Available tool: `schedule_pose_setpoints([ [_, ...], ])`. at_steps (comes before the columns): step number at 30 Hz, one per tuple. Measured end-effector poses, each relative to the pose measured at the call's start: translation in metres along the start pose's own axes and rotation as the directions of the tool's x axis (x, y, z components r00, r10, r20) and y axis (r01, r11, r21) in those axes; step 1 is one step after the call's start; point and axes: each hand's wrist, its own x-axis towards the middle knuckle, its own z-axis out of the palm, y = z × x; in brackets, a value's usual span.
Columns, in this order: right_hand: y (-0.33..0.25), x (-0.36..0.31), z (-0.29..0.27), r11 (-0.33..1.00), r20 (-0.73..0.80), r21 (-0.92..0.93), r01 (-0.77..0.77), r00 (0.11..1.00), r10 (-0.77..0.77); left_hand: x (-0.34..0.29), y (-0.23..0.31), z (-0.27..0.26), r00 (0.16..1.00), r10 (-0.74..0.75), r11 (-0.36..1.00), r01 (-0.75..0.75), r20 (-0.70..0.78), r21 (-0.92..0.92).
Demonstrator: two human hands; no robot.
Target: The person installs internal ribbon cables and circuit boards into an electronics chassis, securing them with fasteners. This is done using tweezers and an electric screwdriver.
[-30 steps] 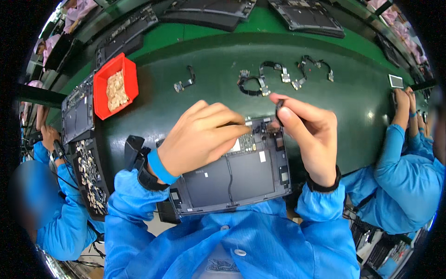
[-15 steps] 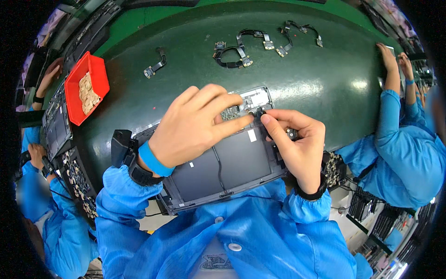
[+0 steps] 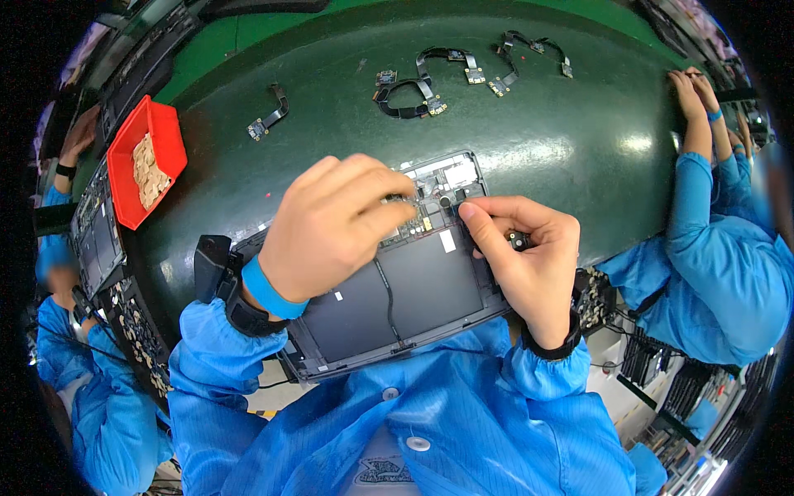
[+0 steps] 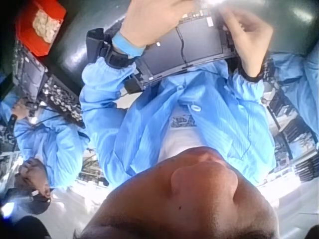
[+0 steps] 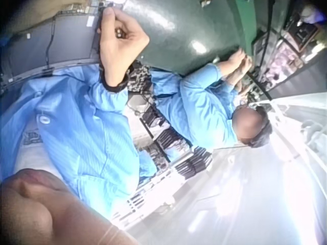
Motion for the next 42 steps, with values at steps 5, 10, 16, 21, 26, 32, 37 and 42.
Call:
schedule_pose_setpoints([
  [5,-0.002,-0.002,0.008,0.998,-0.004,-0.042,0.052,0.999,-0.052,-0.001,-0.003,0.004,0.997,-0.026,0.999,0.024,-0.075,-0.034],
  [10,-0.001,-0.002,0.01,0.996,-0.027,-0.067,0.064,0.997,-0.066,0.0,0.004,0.003,1.0,0.01,0.997,-0.009,-0.012,0.077],
  [16,0.004,-0.001,0.021,0.988,-0.046,-0.089,0.123,0.991,-0.128,0.001,0.004,0.002,0.999,-0.023,0.989,0.016,0.042,0.149],
  [21,0.003,-0.003,0.025,0.987,-0.054,-0.119,0.106,0.992,-0.113,-0.003,-0.004,0.005,0.994,-0.044,0.999,0.045,-0.101,0.011],
  [26,0.008,-0.003,0.028,0.965,-0.067,-0.201,0.169,0.98,-0.186,-0.002,-0.003,0.007,0.993,-0.029,0.999,0.032,-0.11,0.024],
  [32,0.01,-0.001,0.028,0.961,-0.069,-0.206,0.186,0.977,-0.204,-0.002,-0.003,0.007,0.994,-0.031,0.999,0.034,-0.104,0.025],
  [37,0.012,-0.001,0.029,0.956,-0.072,-0.214,0.201,0.973,-0.221,-0.002,-0.002,0.006,0.995,-0.027,0.999,0.03,-0.099,0.03],
  [42,0.011,-0.002,0.03,0.95,-0.07,-0.233,0.208,0.971,-0.23,-0.002,-0.003,0.007,0.994,-0.022,0.999,0.025,-0.103,0.03],
])
